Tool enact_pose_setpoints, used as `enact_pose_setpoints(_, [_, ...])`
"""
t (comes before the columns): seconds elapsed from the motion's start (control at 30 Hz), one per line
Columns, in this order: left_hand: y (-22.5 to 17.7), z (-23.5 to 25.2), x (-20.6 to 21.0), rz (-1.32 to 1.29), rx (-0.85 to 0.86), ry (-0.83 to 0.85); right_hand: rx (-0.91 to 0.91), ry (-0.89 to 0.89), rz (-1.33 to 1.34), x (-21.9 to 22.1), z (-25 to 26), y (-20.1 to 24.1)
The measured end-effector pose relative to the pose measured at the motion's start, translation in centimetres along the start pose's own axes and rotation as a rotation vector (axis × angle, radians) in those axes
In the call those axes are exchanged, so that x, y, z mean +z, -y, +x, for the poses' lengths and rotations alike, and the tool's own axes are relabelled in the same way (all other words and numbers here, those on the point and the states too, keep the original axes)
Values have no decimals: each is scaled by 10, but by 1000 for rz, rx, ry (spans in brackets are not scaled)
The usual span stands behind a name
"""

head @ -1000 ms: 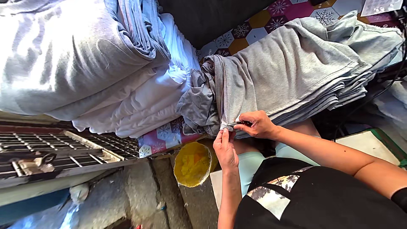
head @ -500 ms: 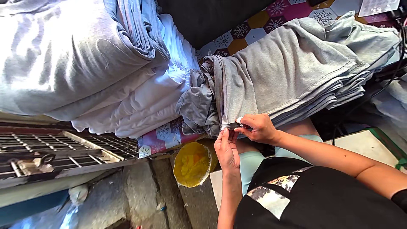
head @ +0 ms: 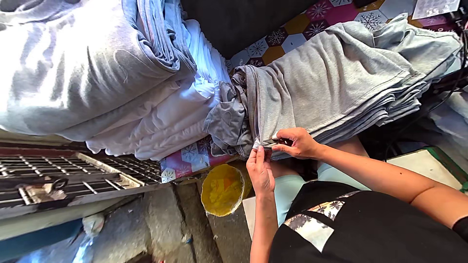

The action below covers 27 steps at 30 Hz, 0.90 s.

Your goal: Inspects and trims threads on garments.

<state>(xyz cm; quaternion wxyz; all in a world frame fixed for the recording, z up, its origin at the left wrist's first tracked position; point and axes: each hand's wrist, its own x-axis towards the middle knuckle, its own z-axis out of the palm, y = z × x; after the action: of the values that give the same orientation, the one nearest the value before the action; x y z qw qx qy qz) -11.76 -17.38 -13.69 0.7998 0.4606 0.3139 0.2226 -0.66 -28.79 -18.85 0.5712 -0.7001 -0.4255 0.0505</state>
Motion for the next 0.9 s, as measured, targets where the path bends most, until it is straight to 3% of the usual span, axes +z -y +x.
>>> enact_pose_setpoints(0.47, [-3, -1, 3, 7, -54, -44, -147, -104, -128, 7, -10, 1])
enact_pose_setpoints(0.9, [-2, -4, 3, 96, 21, -68, -67, -109, -145, 8, -7, 9])
